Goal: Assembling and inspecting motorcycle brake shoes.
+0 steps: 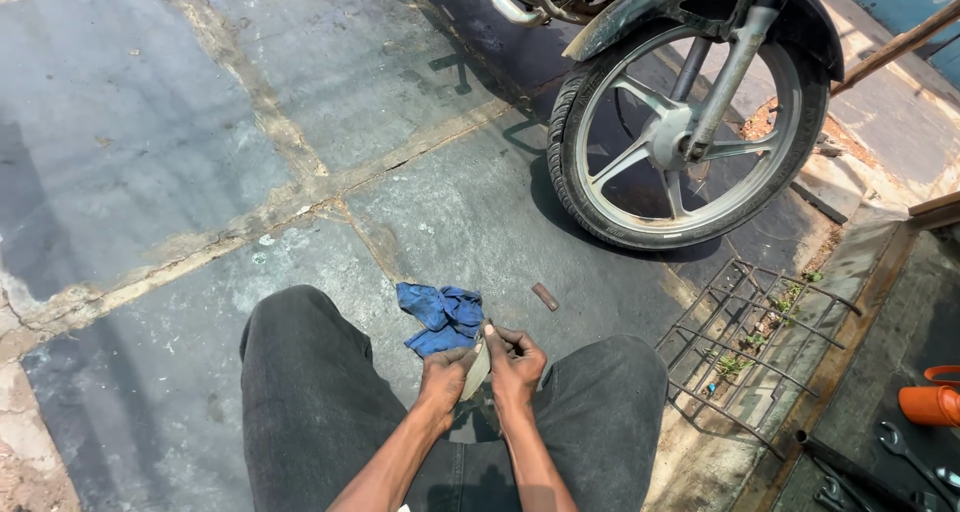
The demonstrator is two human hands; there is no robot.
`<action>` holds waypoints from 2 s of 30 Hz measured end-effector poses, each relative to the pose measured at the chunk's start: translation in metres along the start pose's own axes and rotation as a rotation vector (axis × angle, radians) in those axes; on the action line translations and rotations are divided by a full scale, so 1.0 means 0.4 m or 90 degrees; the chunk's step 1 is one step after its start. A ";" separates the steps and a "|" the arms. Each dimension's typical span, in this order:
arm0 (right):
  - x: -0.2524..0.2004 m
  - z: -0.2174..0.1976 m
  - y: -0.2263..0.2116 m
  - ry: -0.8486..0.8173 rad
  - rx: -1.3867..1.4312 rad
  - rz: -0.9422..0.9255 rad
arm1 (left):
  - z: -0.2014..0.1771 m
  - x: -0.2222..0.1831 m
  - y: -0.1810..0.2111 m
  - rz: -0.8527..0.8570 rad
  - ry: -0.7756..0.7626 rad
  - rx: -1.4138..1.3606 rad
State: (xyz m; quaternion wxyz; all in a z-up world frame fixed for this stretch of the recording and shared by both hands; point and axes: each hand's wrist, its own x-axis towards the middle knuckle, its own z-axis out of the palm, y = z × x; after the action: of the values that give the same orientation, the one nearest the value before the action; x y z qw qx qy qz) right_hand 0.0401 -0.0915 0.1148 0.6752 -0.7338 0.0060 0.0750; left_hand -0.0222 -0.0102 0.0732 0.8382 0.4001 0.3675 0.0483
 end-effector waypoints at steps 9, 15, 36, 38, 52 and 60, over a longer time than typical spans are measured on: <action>0.021 0.004 0.061 -0.008 0.034 0.019 | 0.001 0.005 -0.001 -0.016 0.009 -0.030; 0.012 0.009 0.106 -0.001 -0.123 -0.103 | -0.040 0.051 -0.038 0.000 0.002 -0.084; 0.008 0.003 0.023 0.022 -0.005 -0.035 | -0.014 0.008 0.012 0.009 -0.060 -0.038; -0.022 -0.004 0.046 -0.015 -0.069 -0.193 | -0.033 0.038 0.003 0.018 -0.052 -0.072; -0.008 0.023 0.012 0.006 -0.141 -0.248 | -0.013 0.037 0.010 0.008 -0.041 -0.112; 0.009 0.022 0.022 0.044 -0.147 -0.110 | -0.021 0.043 0.011 -0.021 -0.033 -0.104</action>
State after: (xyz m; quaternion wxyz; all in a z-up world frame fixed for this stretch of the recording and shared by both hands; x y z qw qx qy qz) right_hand 0.0418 -0.0833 0.1049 0.5896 -0.8065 -0.0428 -0.0088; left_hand -0.0142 0.0048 0.0630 0.8779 0.3254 0.3471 0.0535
